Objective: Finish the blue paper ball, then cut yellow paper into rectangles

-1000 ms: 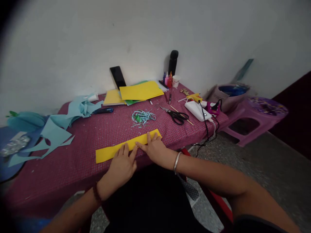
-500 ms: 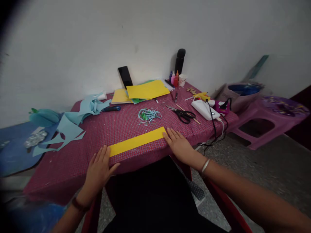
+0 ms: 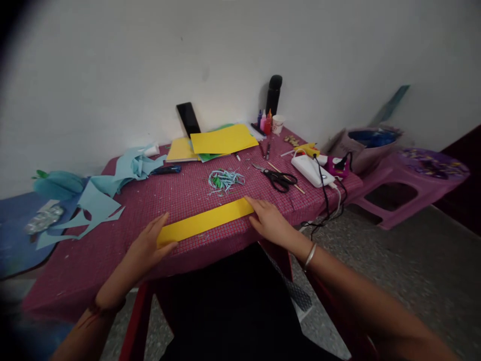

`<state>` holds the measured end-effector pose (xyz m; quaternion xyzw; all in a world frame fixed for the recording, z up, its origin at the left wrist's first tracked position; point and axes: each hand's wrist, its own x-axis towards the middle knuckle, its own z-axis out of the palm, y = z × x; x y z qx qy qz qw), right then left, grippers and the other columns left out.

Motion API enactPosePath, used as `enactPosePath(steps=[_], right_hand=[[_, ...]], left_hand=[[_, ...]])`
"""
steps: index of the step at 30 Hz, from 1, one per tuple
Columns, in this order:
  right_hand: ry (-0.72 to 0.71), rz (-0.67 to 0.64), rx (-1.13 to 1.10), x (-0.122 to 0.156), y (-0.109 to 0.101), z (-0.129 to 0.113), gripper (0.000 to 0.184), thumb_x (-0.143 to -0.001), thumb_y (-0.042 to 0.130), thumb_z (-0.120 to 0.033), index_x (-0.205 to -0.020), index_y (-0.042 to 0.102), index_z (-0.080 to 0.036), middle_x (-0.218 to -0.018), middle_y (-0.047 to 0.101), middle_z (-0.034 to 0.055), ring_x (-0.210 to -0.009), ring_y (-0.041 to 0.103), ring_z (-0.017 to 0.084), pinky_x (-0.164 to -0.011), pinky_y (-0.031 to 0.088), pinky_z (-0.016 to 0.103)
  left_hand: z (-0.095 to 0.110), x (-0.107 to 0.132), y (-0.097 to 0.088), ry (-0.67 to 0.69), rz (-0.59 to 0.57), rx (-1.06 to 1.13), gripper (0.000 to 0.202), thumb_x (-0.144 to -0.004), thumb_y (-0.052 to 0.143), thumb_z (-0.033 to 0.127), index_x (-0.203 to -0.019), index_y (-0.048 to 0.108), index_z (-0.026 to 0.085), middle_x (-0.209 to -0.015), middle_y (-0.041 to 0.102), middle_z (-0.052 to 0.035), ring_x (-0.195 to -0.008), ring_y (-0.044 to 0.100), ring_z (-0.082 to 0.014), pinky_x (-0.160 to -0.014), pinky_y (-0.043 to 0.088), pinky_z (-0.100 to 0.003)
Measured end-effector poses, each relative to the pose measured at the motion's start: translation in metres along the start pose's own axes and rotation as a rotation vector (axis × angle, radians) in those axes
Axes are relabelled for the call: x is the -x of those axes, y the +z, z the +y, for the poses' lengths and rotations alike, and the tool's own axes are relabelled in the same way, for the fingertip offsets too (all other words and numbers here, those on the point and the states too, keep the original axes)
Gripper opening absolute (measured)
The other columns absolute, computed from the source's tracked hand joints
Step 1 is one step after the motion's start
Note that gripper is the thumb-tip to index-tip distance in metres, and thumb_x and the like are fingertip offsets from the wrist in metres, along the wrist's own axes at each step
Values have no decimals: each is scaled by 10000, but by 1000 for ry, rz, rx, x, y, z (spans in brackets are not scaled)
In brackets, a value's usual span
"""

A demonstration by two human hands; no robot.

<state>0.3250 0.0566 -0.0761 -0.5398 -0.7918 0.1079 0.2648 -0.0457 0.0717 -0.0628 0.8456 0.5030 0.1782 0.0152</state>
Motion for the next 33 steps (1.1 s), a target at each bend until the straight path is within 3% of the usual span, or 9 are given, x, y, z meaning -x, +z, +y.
enactPosePath(steps=[3,5,9,14,18,21,24,27,33], right_hand=[[71,118,-194,3,7,0,667,-827,514,-146,-1459,304,-179,-1204,612,112,-1102,577,223,-975,456,425],[94,166,-282,7,10,2,641,-804,537,-136,-1420,366,-185,-1043,633,71,-975,601,201,-896,486,387],[0,130,-240,12,12,8,288,-768,551,-95,-1020,653,-187,-921,612,54,-904,575,200,-823,474,369],[-110,124,-175,13,16,10,216,-757,535,-45,-868,661,-180,-1013,641,79,-985,574,214,-872,444,404],[-126,158,-239,8,6,-6,189,-791,531,-74,-885,647,-189,-999,661,71,-989,589,206,-885,447,409],[-209,129,-291,10,-21,-22,166,-818,532,-117,-901,637,-215,-991,673,61,-1035,597,211,-931,438,435],[-174,85,-393,15,-54,-25,289,-852,535,-214,-1135,577,-251,-1148,648,89,-1182,552,247,-991,432,453],[-47,115,-470,15,-70,-21,479,-901,437,-241,-1373,364,-266,-1322,548,120,-1251,512,247,-1024,429,458],[-423,-190,-380,-9,-56,-53,521,-892,557,-228,-1383,385,-247,-1527,295,128,-1413,284,201,-1100,344,434]], left_hand=[[12,10,-5,-38,126,14,656,-836,582,281,-1424,318,157,-1369,487,-185,-1256,493,-301,-1010,449,-480],[17,22,-8,-33,190,9,554,-851,574,271,-1367,401,171,-1214,587,-149,-1105,583,-274,-922,502,-449],[18,42,-5,103,75,-34,151,-853,552,201,-990,617,202,-916,659,-64,-886,621,-235,-788,518,-385],[39,36,3,149,-4,-159,216,-836,531,151,-1028,628,167,-1049,670,-108,-964,621,-267,-816,506,-412],[73,8,8,159,-36,-145,220,-868,534,194,-1061,629,153,-1075,680,-116,-949,635,-254,-834,518,-404],[88,-10,8,166,-32,-108,211,-849,514,120,-1003,654,159,-1038,698,-105,-911,648,-237,-806,537,-391],[87,-16,-1,302,140,-48,236,-858,479,85,-996,658,152,-1019,711,-102,-921,656,-223,-816,541,-381],[80,-13,-16,523,279,18,270,-894,458,97,-1103,621,148,-1127,689,-115,-1087,613,-215,-921,509,-381],[79,-17,-35,707,145,-40,271,-918,472,126,-1139,621,169,-1248,649,-73,-1225,534,-194,-1060,419,-385]])
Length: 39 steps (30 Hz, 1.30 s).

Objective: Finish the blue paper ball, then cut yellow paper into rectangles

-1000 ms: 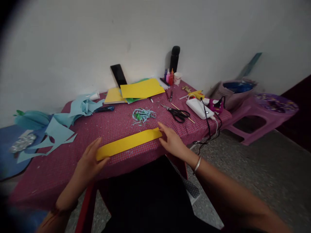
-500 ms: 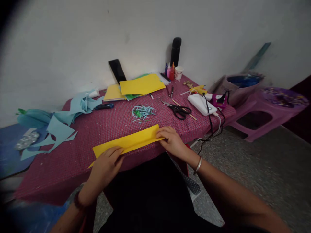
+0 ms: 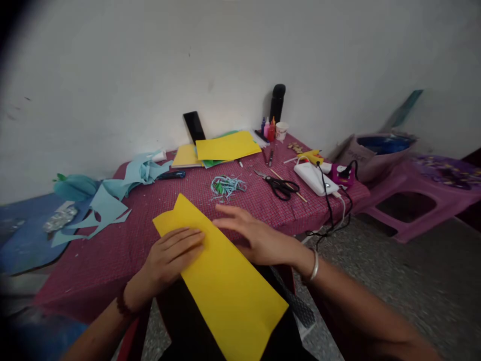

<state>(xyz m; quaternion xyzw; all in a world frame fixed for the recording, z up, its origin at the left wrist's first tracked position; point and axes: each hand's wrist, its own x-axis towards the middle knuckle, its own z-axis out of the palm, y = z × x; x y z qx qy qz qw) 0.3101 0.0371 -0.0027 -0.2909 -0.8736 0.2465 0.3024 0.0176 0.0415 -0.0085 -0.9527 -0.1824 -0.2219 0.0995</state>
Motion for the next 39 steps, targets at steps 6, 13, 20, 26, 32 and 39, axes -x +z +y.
enactPosePath(steps=[6,13,20,26,32,39], right_hand=[[-203,-5,103,-28,35,13,99,-867,615,-213,-962,641,-207,-1333,577,84,-1344,391,192,-1089,322,438],[-69,28,0,-6,80,44,169,-818,633,-125,-955,635,-224,-1145,690,39,-1139,586,162,-1042,354,400],[522,197,-148,-14,88,34,128,-876,552,-209,-969,639,-200,-844,696,27,-772,648,164,-697,471,278],[761,209,7,-38,94,36,673,-822,527,-172,-1453,293,-164,-676,622,-24,-595,603,172,-542,409,259],[740,78,134,-48,90,39,303,-851,487,-155,-1111,637,-192,-895,731,53,-786,697,205,-700,477,296],[734,79,156,-47,94,41,254,-865,479,-127,-1019,670,-194,-936,745,49,-844,709,207,-746,507,301]], left_hand=[[-11,1,16,-104,-8,-83,300,-903,460,114,-1131,643,179,-1197,667,-93,-1171,569,-220,-1061,407,-454],[23,35,50,-208,-16,165,261,-916,431,139,-1058,650,151,-1058,716,-94,-1002,647,-208,-969,480,-437],[20,21,64,-1053,79,560,232,-917,472,314,-928,650,166,-812,724,-57,-742,683,-186,-669,532,-285],[1,0,73,-1387,84,654,759,-850,516,271,-1497,143,138,-680,661,21,-574,625,-169,-542,476,-266],[-13,-1,78,-1278,-112,579,426,-816,456,204,-1193,630,104,-858,722,-96,-810,683,-219,-719,540,-340],[-16,-5,78,-1266,-147,545,386,-829,466,182,-1154,657,98,-1032,727,-121,-1036,661,-241,-889,530,-376]])
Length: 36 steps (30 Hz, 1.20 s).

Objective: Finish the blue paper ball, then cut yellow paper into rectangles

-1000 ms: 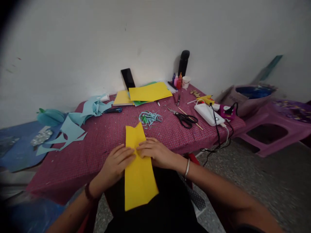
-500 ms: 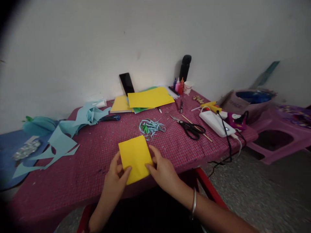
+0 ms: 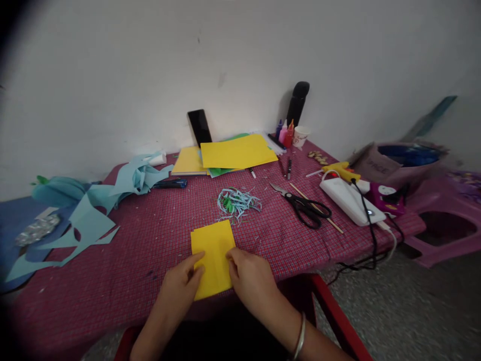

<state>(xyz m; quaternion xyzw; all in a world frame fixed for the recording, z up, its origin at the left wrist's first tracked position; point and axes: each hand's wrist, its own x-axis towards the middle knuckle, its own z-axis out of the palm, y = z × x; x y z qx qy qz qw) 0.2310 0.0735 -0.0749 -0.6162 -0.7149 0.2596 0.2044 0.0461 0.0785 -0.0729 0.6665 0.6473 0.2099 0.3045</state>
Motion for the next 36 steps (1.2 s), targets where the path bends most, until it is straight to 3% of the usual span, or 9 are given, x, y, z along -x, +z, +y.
enactPosePath(steps=[7,15,19,27,36], right_hand=[[-3,25,46,0,1,-2,244,-869,482,-106,-994,672,-194,-957,740,49,-873,702,212,-781,511,306],[-61,77,81,5,3,1,246,-879,457,-99,-977,668,-178,-944,730,64,-859,698,206,-771,510,299],[-72,68,101,6,2,0,237,-877,461,-101,-961,667,-181,-922,731,59,-858,696,198,-770,503,289],[-45,62,106,4,2,-1,245,-883,455,-116,-970,672,-190,-927,734,56,-860,697,183,-757,492,265],[-39,39,157,2,-2,-5,241,-871,475,-113,-968,682,-188,-923,739,56,-847,696,179,-727,471,245]], left_hand=[[4,-4,0,-54,-11,-10,355,-849,468,137,-1151,649,91,-1075,719,-129,-1001,674,-229,-928,507,-381],[17,-1,1,42,98,-131,309,-849,467,82,-1083,668,85,-1093,712,-143,-978,681,-227,-920,506,-369],[12,-3,6,42,90,-176,283,-836,484,60,-1037,680,96,-1038,728,-135,-929,690,-217,-891,516,-355],[-1,0,15,148,202,-165,288,-837,449,76,-998,679,135,-969,737,-113,-861,696,-209,-812,540,-360],[11,6,7,129,120,-433,302,-874,419,90,-1026,673,148,-923,730,-108,-781,696,-220,-687,525,-321]])
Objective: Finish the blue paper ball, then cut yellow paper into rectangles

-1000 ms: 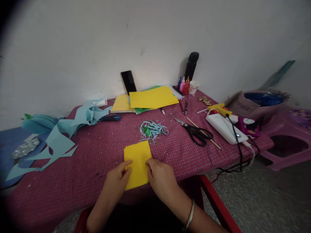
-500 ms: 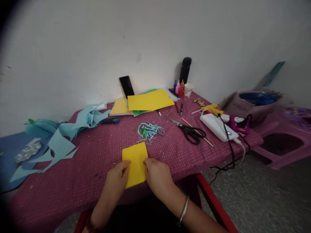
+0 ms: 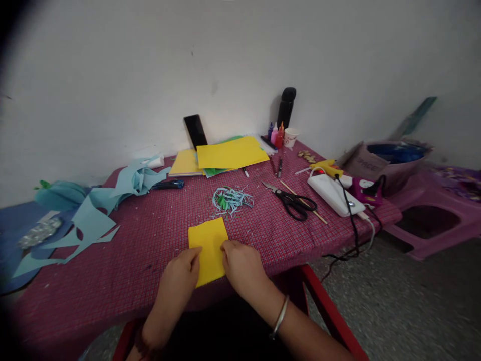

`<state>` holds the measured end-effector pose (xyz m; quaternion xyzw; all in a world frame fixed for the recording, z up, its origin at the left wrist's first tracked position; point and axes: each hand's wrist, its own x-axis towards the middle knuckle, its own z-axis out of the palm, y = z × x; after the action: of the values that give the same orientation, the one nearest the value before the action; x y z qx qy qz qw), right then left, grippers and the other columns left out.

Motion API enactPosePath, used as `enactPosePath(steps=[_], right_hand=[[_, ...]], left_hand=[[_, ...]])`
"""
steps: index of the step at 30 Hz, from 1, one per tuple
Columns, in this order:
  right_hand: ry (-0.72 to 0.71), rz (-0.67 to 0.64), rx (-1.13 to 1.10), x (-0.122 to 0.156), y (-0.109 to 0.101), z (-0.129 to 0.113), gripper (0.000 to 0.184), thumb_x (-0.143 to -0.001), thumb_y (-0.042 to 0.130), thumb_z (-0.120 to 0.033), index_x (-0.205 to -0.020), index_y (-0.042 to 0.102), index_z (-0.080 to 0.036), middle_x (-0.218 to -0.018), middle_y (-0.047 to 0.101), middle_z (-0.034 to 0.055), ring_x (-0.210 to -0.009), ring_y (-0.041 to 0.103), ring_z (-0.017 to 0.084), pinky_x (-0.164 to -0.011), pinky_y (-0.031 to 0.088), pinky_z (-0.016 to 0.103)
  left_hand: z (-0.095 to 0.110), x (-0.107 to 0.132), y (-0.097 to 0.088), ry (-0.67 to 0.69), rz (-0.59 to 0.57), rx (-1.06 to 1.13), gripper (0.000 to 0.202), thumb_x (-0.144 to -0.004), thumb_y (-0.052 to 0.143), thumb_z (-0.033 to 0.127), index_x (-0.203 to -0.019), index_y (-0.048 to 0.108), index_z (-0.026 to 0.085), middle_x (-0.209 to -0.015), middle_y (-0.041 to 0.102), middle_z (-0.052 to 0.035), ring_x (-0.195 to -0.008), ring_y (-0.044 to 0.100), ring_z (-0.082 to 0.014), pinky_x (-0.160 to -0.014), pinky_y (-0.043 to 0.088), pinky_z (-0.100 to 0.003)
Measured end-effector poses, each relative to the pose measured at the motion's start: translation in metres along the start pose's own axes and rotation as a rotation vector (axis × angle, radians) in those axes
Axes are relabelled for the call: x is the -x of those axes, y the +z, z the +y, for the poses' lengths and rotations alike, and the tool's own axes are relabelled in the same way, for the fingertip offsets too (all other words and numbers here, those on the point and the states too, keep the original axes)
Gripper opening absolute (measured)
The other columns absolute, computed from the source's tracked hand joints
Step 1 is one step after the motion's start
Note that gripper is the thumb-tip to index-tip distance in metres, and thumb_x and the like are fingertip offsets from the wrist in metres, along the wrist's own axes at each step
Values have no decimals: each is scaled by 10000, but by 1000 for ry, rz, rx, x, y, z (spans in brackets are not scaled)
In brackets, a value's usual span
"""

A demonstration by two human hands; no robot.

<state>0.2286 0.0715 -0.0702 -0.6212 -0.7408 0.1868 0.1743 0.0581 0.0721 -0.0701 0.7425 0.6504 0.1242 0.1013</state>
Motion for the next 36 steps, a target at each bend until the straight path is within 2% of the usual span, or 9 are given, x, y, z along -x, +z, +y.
enactPosePath(steps=[3,7,10,15,20,23,27,32,36], right_hand=[[-5,-11,17,0,-3,-1,237,-874,478,-118,-982,676,-189,-932,739,49,-830,695,177,-713,463,245],[-9,-25,59,1,-4,-3,211,-895,469,-136,-974,657,-186,-923,733,55,-829,686,171,-708,452,249],[-20,-25,96,1,-2,-2,200,-917,455,-164,-986,642,-182,-914,728,62,-807,681,169,-679,441,251],[-28,-18,126,1,-1,0,203,-929,441,-182,-998,632,-182,-908,725,62,-797,680,177,-651,431,255],[-33,-39,124,2,0,0,182,-914,470,-170,-1024,615,-183,-927,714,60,-827,669,178,-686,440,257],[-27,-31,160,5,1,-1,196,-931,447,-181,-1039,610,-183,-961,685,73,-810,651,168,-668,433,250],[-44,22,234,8,4,-2,202,-938,443,-191,-1031,623,-186,-1014,614,88,-808,602,172,-677,428,267],[-164,157,293,11,4,0,170,-925,488,-179,-1013,633,-186,-1134,584,108,-1007,511,241,-856,375,367],[-412,68,178,24,6,3,157,-942,501,-239,-1010,636,-196,-1055,623,72,-984,506,211,-879,350,366]], left_hand=[[8,4,-10,42,-58,-209,292,-880,413,98,-998,672,164,-873,703,-103,-699,674,-234,-589,502,-324],[15,4,-13,317,-1,-404,240,-853,435,53,-899,660,121,-957,656,-148,-887,632,-292,-746,521,-427],[11,0,-6,576,20,-376,292,-867,424,41,-1083,615,87,-1162,613,-171,-1088,568,-292,-912,487,-449],[-8,-3,-4,843,-151,-161,294,-913,424,104,-1152,591,143,-1204,604,-113,-1139,554,-214,-988,467,-367],[-20,8,-6,841,-165,-66,459,-917,495,401,-1335,495,210,-1396,487,-147,-1324,418,-280,-1073,385,-485],[-23,15,1,839,-149,-122,552,-901,506,459,-1390,437,210,-1461,420,-164,-1378,347,-306,-1091,356,-497],[-24,19,9,854,-110,-239,551,-910,518,389,-1400,420,158,-1469,404,-199,-1387,330,-324,-1109,329,-493],[-40,29,14,899,24,-273,445,-923,410,101,-1366,450,118,-1395,514,-168,-1338,427,-247,-1092,379,-422],[-50,34,16,823,164,-211,340,-920,435,110,-1228,580,115,-1261,629,-149,-1189,577,-233,-991,483,-374]])
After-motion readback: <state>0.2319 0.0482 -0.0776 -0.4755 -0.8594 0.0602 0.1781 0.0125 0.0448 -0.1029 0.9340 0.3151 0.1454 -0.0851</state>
